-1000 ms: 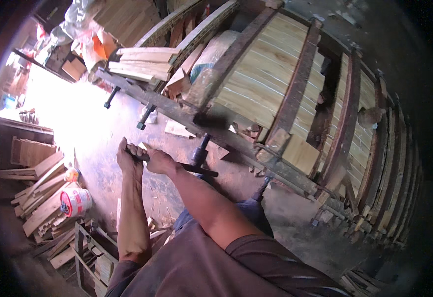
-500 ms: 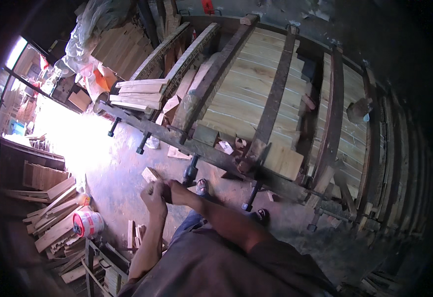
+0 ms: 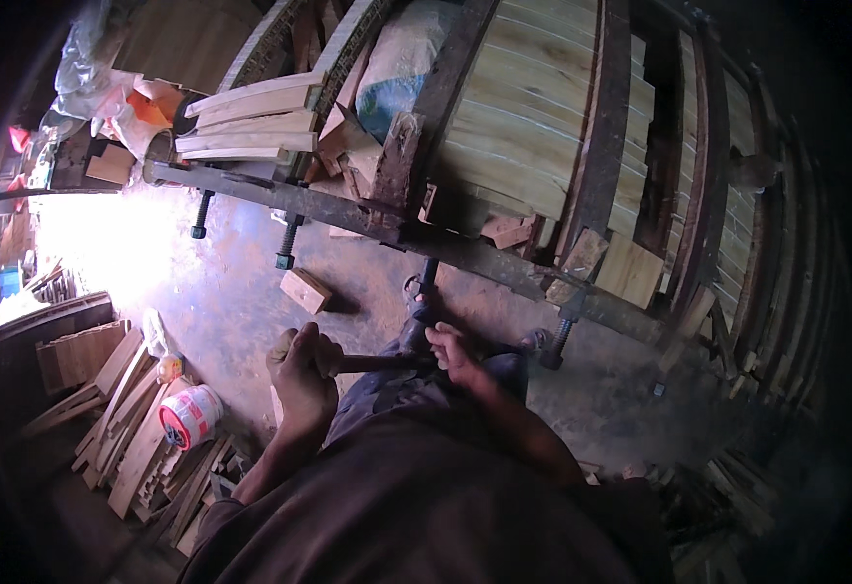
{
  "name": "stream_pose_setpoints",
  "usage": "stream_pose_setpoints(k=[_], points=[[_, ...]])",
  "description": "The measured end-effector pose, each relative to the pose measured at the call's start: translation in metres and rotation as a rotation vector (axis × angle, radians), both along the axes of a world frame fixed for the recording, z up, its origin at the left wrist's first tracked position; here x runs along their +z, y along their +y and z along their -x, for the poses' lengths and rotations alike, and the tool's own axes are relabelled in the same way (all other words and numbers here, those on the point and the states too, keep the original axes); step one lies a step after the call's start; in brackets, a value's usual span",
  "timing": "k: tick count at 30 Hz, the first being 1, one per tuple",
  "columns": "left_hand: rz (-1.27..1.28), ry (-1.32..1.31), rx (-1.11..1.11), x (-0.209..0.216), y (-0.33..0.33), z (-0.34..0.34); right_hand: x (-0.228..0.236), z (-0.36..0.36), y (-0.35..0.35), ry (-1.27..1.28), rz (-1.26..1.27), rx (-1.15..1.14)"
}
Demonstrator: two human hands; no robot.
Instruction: The person uses a metal clamping frame to press together several thin wooden planks. They tighten the clamps with a long metal bar, then remove the planks and stack them on a nearby pile.
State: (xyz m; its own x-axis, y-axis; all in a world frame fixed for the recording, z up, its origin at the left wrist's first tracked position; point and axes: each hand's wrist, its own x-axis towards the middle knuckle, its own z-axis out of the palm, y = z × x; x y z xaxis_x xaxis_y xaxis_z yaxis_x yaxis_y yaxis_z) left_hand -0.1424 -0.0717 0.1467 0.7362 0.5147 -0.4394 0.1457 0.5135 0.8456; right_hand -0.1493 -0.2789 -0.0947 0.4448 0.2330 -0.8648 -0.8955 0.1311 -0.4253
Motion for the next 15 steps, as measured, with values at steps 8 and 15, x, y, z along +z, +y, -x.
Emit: stream_pose_setpoints(k=[8,15], points=[[0.305,-0.015,0.084,-0.064,0.085,-0.017,0.049,-0.043,0.041,0.009,0.018,-0.05],[0.572,0.103,0.361,-0.187,0.158,0.017,-0.003,-0.047,0.056,-0.216,0.591,0.366]])
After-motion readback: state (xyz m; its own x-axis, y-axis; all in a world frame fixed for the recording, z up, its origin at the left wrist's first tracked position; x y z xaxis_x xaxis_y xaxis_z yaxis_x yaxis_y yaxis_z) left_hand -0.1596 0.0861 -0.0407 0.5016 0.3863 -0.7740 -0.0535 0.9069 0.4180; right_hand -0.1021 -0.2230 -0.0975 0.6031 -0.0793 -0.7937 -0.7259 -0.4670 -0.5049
